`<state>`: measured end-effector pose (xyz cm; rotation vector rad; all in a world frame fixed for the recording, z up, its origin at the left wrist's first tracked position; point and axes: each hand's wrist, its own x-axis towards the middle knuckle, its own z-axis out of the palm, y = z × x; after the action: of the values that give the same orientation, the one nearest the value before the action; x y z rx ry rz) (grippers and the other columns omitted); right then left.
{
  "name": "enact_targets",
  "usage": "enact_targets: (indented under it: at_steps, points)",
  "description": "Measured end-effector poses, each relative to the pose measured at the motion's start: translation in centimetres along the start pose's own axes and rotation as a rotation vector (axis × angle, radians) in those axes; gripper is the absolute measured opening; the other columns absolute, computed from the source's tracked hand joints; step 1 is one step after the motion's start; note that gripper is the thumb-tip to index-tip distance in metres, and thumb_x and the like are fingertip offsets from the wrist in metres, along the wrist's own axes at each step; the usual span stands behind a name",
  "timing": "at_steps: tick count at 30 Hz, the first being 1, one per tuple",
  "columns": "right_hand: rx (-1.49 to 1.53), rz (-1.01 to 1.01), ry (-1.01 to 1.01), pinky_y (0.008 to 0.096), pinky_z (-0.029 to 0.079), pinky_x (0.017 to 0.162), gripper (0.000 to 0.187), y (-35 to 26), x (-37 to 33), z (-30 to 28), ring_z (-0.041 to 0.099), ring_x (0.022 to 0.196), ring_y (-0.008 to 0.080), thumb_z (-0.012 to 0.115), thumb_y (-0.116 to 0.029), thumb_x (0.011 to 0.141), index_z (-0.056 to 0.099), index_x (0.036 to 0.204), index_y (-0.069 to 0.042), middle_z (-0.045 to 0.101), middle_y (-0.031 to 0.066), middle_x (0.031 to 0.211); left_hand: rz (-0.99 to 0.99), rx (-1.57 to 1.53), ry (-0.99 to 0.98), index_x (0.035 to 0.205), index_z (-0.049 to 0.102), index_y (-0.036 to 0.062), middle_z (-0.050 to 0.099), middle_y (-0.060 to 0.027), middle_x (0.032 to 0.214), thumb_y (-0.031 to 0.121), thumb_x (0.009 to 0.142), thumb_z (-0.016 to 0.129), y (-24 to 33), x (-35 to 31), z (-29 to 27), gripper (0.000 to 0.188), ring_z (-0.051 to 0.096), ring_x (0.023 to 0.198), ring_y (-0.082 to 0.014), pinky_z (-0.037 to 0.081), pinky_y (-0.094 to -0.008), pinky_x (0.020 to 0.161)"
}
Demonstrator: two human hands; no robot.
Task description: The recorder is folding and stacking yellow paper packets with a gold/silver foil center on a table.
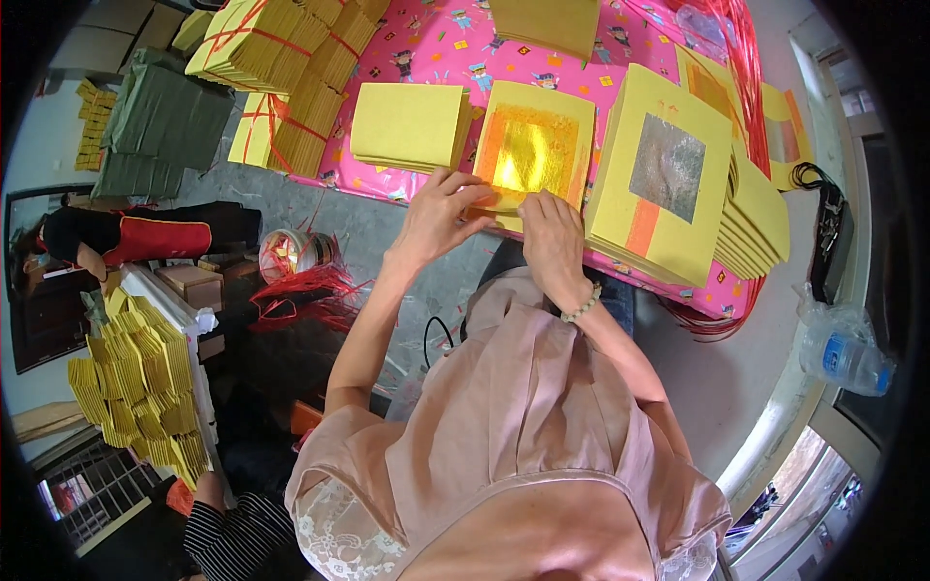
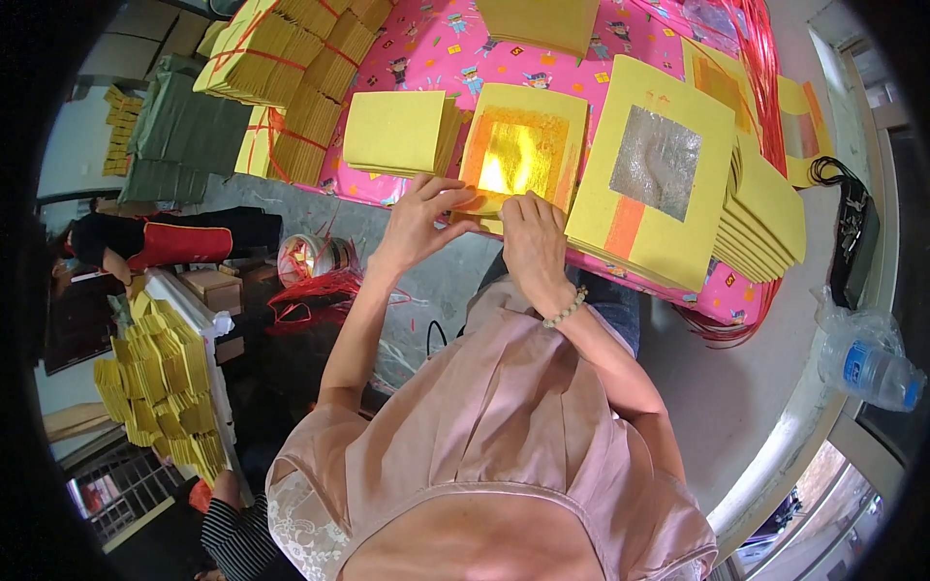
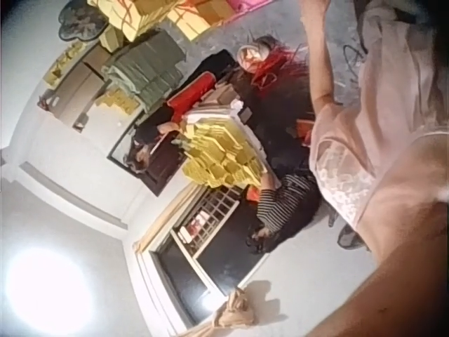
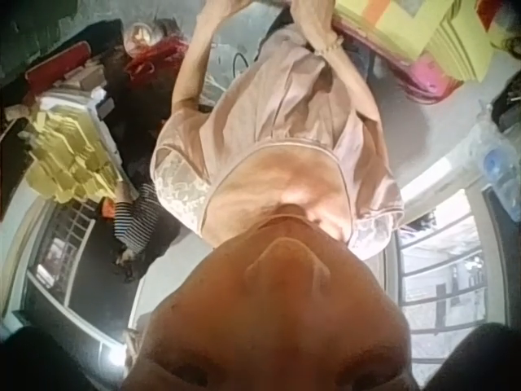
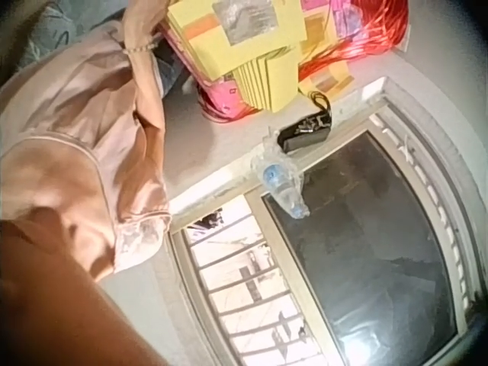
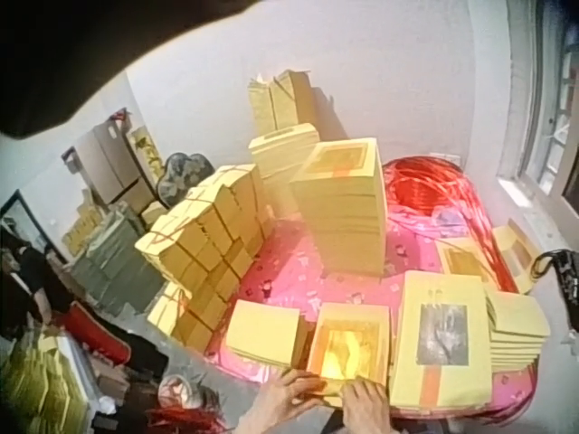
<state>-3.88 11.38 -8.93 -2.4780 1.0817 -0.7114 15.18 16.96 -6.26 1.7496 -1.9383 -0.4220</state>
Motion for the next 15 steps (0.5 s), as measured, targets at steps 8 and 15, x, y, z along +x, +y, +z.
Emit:
enact_targets:
  at_steps: [8, 15]
  points:
    - [-0.077, -0.044, 0.078, 0.0444, 0.041, 0.093, 0.011, -0.4, 0.3, -0.3, 0.056, 0.111, 0.0316, 0.059, -0.01, 0.087, 0.059, 0.096, -0.004, 0.062, 0.0124, 0.1, 0.238, 0.105, -0.178, 0.102, 0.066, 0.0037, 0.067, -0.012, 0.1, 0.013, 0.075, 0.07, -1.0, 3.4, 0.0, 0.028, 0.063, 0.095, -0.0305, 0.05, -0.0419, 0.081]
    - [0.057, -0.268, 0.312, 0.0418, 0.039, 0.096, 0.034, -2.3, 0.5, -2.4, 0.053, 0.119, 0.0274, 0.063, -0.009, 0.083, 0.059, 0.118, -0.007, 0.058, 0.009, 0.118, 0.145, 0.184, -0.407, 0.093, 0.058, 0.002, 0.065, -0.0199, 0.081, 0.011, 0.083, 0.062, -0.1, 8.8, -3.8, 0.014, 0.063, 0.079, -0.0402, 0.049, -0.0472, 0.067]
